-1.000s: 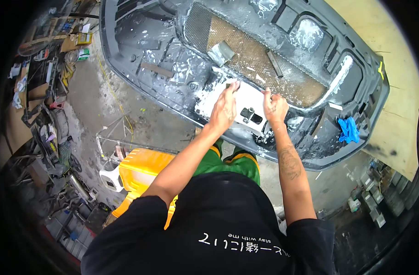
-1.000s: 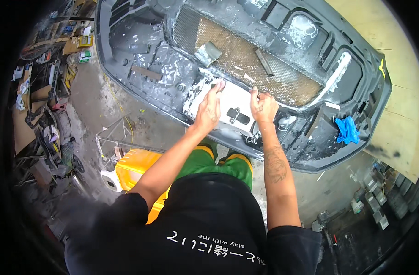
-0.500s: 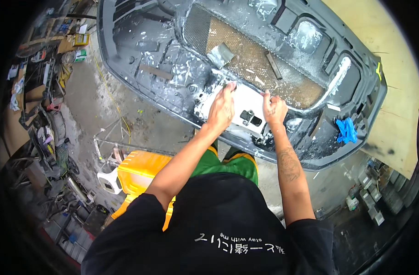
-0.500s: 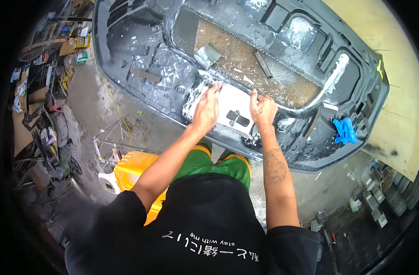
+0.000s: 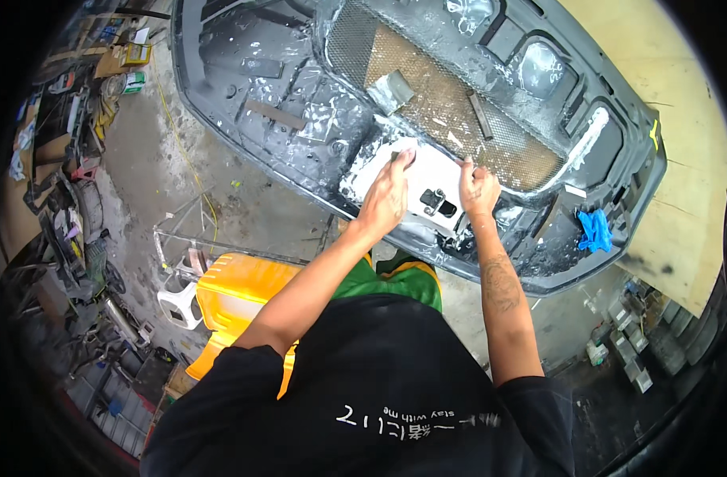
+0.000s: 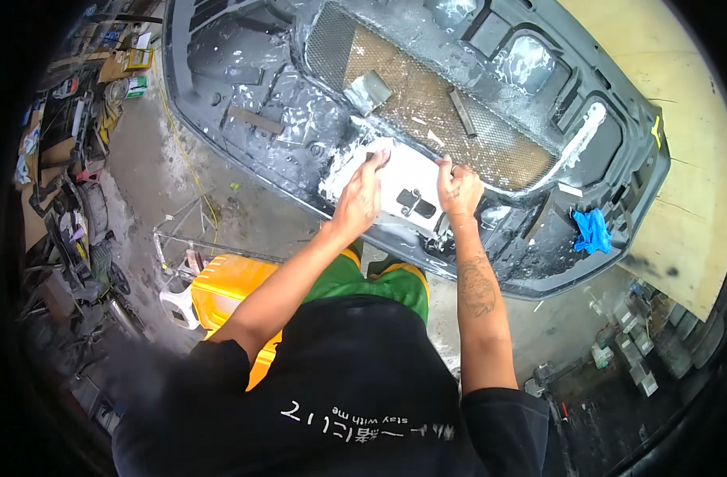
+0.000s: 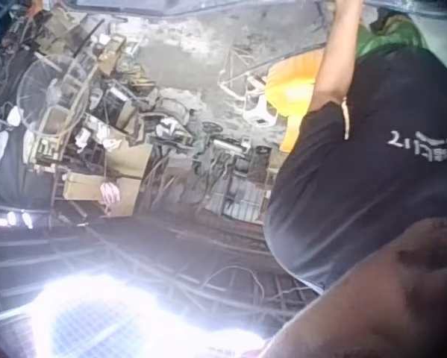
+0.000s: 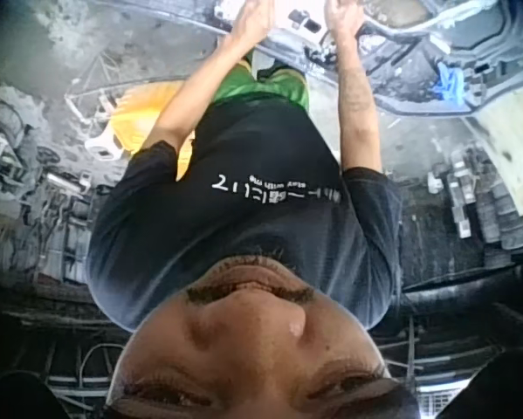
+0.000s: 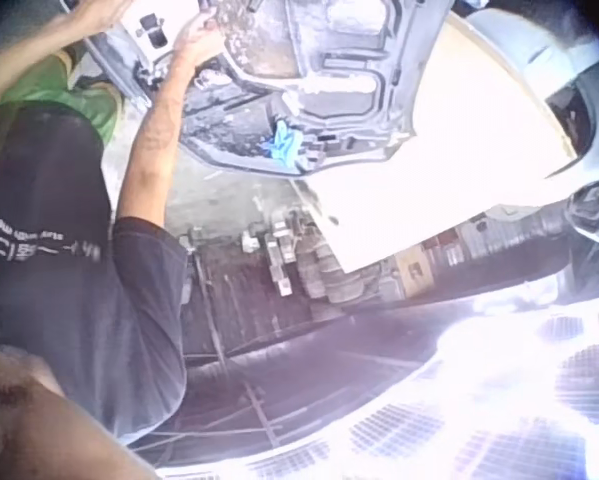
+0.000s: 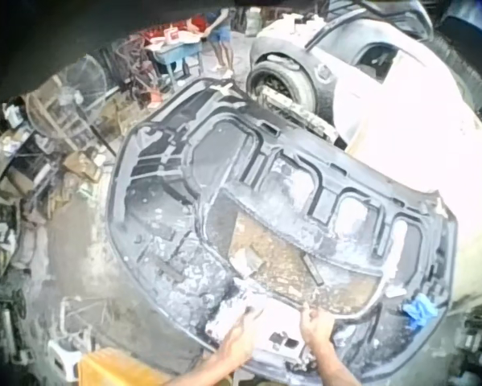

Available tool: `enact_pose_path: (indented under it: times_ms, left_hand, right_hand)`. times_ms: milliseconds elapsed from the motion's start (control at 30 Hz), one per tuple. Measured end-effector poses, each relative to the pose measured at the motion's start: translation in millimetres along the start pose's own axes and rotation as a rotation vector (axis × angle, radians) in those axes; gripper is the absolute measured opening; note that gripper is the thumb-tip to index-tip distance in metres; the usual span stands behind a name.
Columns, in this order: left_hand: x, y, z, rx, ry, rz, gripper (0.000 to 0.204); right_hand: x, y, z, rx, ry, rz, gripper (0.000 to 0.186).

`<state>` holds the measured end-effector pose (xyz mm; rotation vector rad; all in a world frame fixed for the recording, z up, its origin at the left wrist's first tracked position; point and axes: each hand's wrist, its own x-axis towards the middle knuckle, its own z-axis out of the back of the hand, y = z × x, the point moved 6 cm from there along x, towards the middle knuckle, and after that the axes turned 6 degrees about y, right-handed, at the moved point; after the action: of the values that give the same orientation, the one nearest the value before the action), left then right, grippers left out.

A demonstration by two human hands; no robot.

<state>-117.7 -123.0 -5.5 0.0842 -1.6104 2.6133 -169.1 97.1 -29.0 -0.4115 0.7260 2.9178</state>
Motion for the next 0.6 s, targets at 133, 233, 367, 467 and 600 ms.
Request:
enact_pose_path:
  times_ms: [133, 233, 367, 467, 600]
  left_hand:
    - [9.2, 7.8, 1.3, 0.018, 0.064, 0.016, 0.037]
    - [0.4, 6.8, 6.2, -0.002, 0.01, -0.035, 0.033]
    - [19.3, 8.3, 9.8, 0.08, 0.112, -0.032, 0.032]
    - [2.9, 4.7, 16.5, 0.013, 0.074, -0.061, 0.031]
    - [30.4, 11.5, 11.4, 0.075, 0.134, -0.08, 0.035]
  right_hand:
    - [1.8, 8.8, 3.8, -0.102, 0.073, -0.037, 0.042]
    - [-2.8, 5.1, -1.4, -0.124, 0.044, -0.002, 0.043]
    - [7.2, 7.4, 4.5, -0.104, 0.065, -0.02, 0.042]
    - [-0.3, 0.2, -3.4, -0.164, 0.08, -0.028, 0.042]
    - [-0.8, 5.2, 0.8, -0.074, 0.082, -0.044, 0.041]
